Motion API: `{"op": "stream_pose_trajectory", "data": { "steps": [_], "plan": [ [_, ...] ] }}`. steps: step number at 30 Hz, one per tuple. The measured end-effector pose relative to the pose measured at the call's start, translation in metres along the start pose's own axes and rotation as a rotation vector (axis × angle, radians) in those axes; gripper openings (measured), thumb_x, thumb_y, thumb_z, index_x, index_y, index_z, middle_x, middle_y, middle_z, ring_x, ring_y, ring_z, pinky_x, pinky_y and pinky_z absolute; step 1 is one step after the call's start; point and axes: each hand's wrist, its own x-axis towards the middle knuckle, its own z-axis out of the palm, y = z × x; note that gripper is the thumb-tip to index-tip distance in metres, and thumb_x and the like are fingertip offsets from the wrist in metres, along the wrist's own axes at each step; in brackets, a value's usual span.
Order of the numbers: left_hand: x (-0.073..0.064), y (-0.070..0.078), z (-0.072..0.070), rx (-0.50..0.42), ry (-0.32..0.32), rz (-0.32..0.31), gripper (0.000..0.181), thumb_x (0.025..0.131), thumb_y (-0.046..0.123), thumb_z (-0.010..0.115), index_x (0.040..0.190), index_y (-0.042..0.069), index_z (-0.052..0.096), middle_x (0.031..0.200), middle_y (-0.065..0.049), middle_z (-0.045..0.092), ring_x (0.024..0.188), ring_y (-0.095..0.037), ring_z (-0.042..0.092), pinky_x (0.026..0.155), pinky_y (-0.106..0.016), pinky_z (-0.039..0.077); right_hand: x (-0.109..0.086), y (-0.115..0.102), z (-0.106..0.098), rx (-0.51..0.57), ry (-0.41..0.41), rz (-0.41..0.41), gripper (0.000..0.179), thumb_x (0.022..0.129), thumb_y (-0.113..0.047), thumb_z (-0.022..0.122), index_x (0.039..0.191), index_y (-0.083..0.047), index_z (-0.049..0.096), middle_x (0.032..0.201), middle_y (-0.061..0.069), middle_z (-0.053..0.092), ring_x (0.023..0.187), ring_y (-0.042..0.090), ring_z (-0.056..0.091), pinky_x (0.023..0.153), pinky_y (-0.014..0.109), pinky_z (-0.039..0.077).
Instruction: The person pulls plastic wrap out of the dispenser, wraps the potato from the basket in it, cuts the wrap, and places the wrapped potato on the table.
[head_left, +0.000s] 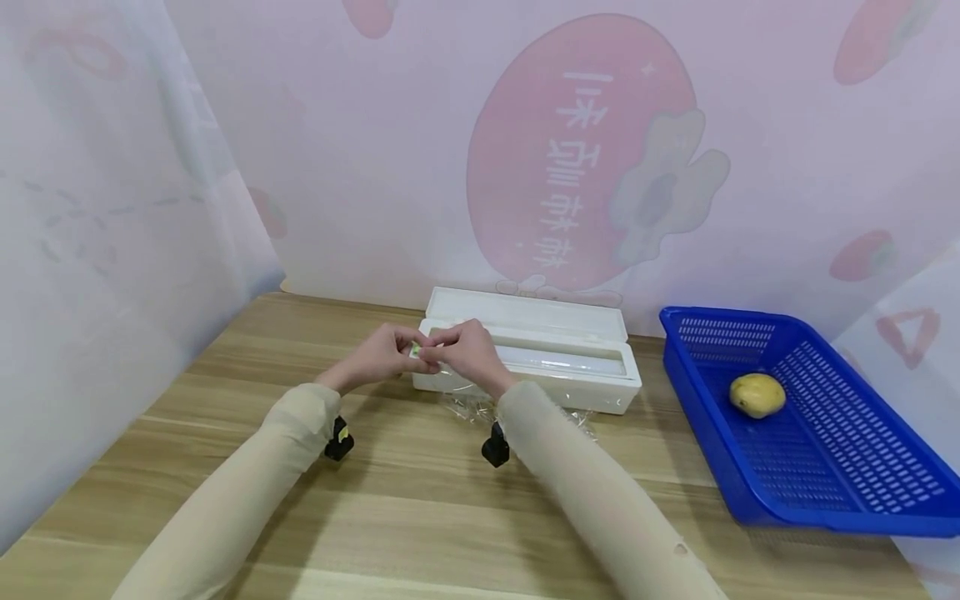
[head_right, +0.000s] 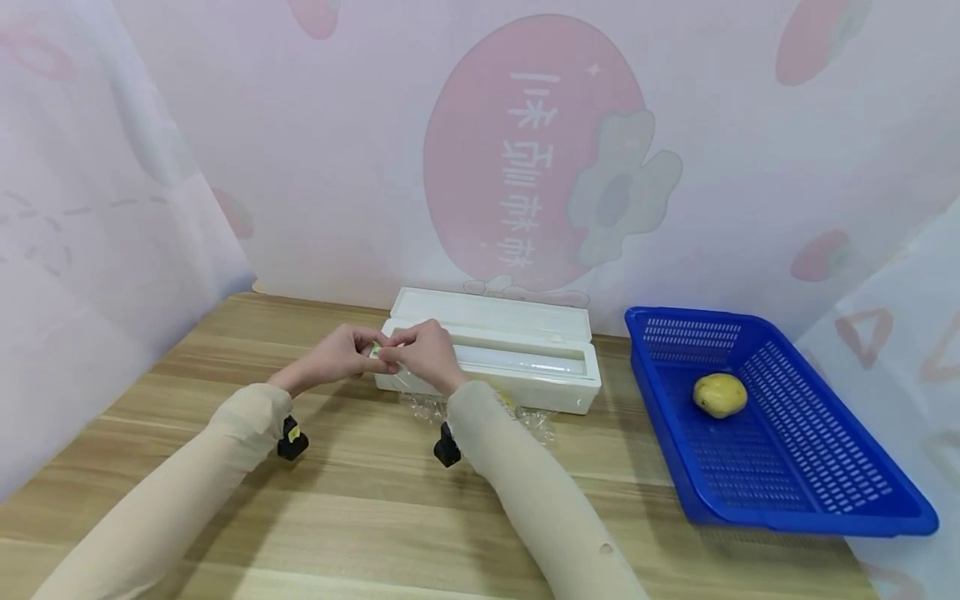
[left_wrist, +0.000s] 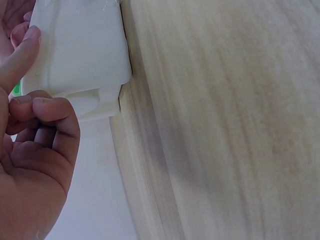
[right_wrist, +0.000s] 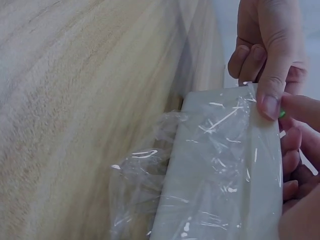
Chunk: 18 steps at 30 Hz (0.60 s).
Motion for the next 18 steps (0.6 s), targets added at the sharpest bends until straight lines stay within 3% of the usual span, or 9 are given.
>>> {"op": "stream_pose_trajectory", "data": {
  "steps": [9,18],
  "plan": [
    [0.0034,-0.004,0.0006,0.023,-0.009,0.02,0.023,0.078,0.032,0.085,0.096,0.021,0.075,0.057,-0.001,0.042,0.048,-0.011,0.035,0.046,-0.023,0.029,0.001,0.0032,0.0046,-0.032,0.042,-0.01,0.01,0.084,-0.018,0.081,0.078,-0.011,0.077,0.068,0.0,0.067,0.051,0.007,0.039,0.046,0.022,0.032],
    [0.001,0.0015,-0.001,0.055,-0.013,0.04,0.025,0.079,0.029,0.085,0.099,0.017,0.074,0.056,0.0,0.042,0.048,-0.01,0.034,0.045,-0.022,0.028,0.0016,-0.0005,0.0025,-0.036,0.024,0.022,0.01,0.084,-0.015,0.081,0.078,-0.009,0.075,0.064,0.006,0.064,0.045,0.007,0.034,0.042,0.022,0.028]
  ]
}}
